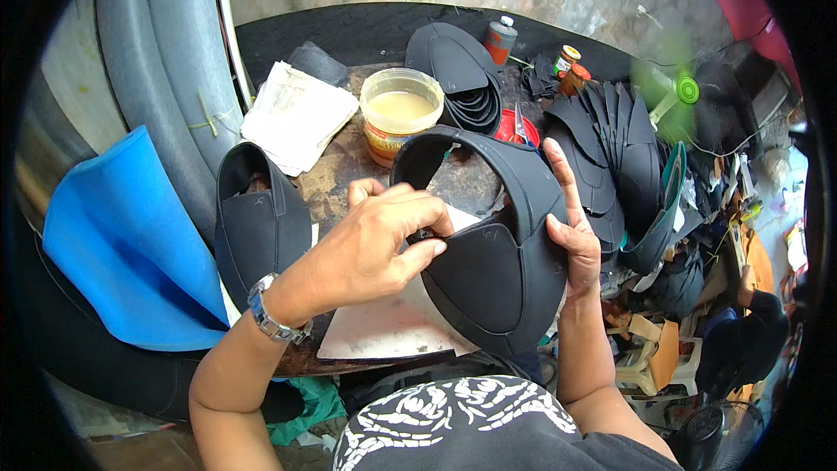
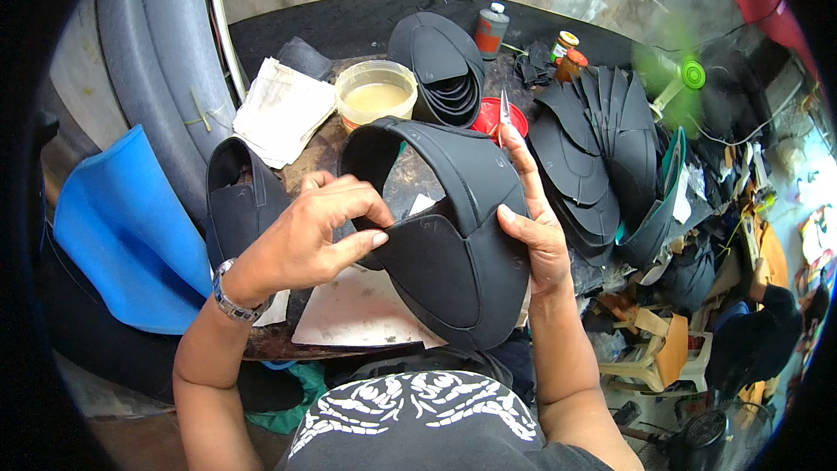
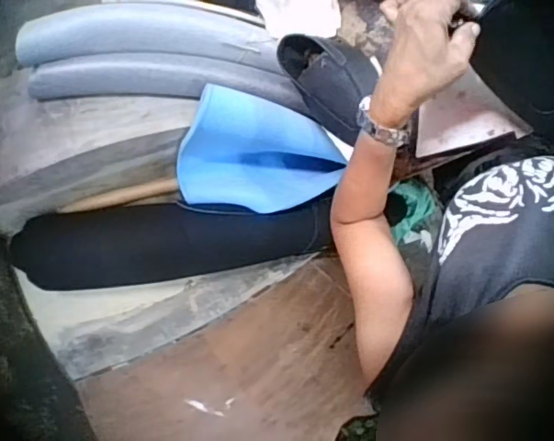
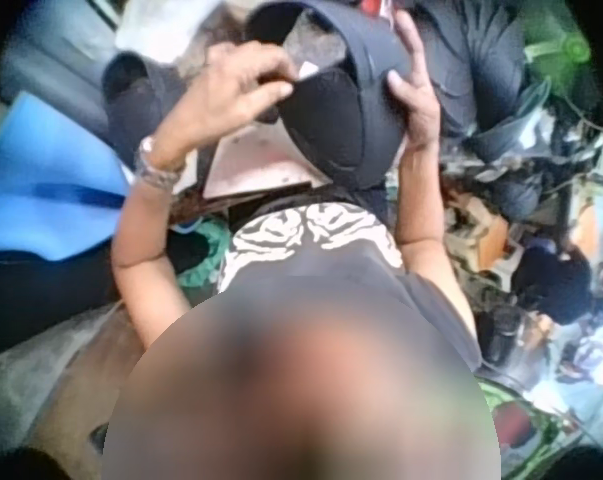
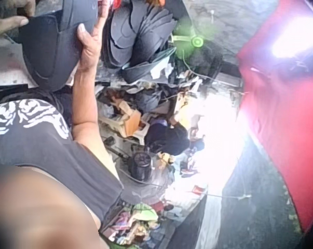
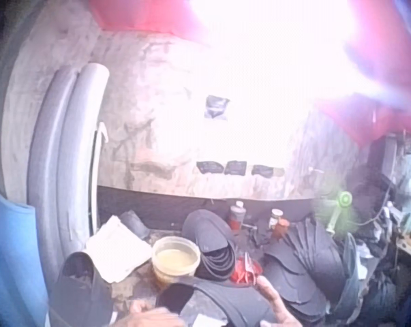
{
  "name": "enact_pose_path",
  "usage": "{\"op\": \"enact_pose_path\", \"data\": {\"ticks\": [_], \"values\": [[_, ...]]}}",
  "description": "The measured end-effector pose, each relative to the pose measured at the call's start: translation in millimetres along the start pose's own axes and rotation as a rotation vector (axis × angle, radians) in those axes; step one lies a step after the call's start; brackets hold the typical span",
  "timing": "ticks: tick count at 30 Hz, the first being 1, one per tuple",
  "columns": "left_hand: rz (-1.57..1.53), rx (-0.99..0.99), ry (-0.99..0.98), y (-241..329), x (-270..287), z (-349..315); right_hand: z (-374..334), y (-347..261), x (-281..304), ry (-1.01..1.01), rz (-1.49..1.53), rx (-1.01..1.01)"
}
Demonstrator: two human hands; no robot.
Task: The person assembles a slip-on shoe by hand, placing a black insole into the shoe upper, pressing it into place, and trimming excess material with scissors. The person repeatedly adjusts the insole and uses a hammer to tap the shoe interior, then cuts and repositions the insole multiple times.
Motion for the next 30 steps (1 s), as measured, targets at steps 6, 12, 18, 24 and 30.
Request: {"op": "enact_pose_path", "data": {"ticks": [6,12,18,24,30], "values": [[0.164,-0.078,0.082,15.9,5.9,6.0,1.2,3.1,-0.8,-0.018,0.043,-0.021],[-0.397,0.233,-0.114,-16.3,-18.7,15.5,1.2,-1.2,-2.6,-0.036,0.043,-0.016],[0.001,0.069,0.020,0.1,-4.2,15.1,-1.3,3.5,-2.2,0.009,0.014,-0.045],[0.157,-0.111,0.099,30.5,3.3,16.7,-1.2,5.4,-7.2,-0.011,0.018,-0.062],[-0.599,0.245,-0.185,-13.2,-29.2,24.7,0.9,-4.1,-23.0,-0.011,-0.107,-0.028]]}}
Point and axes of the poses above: each hand's wrist, its own z-axis towards the middle knuckle, its own x-axis out of the back of the hand, y = z × x, the point moved 10 cm from there along z, towards the middle knuckle, and after that the axes turned 5 degrees about z, right-handed, at the moved point
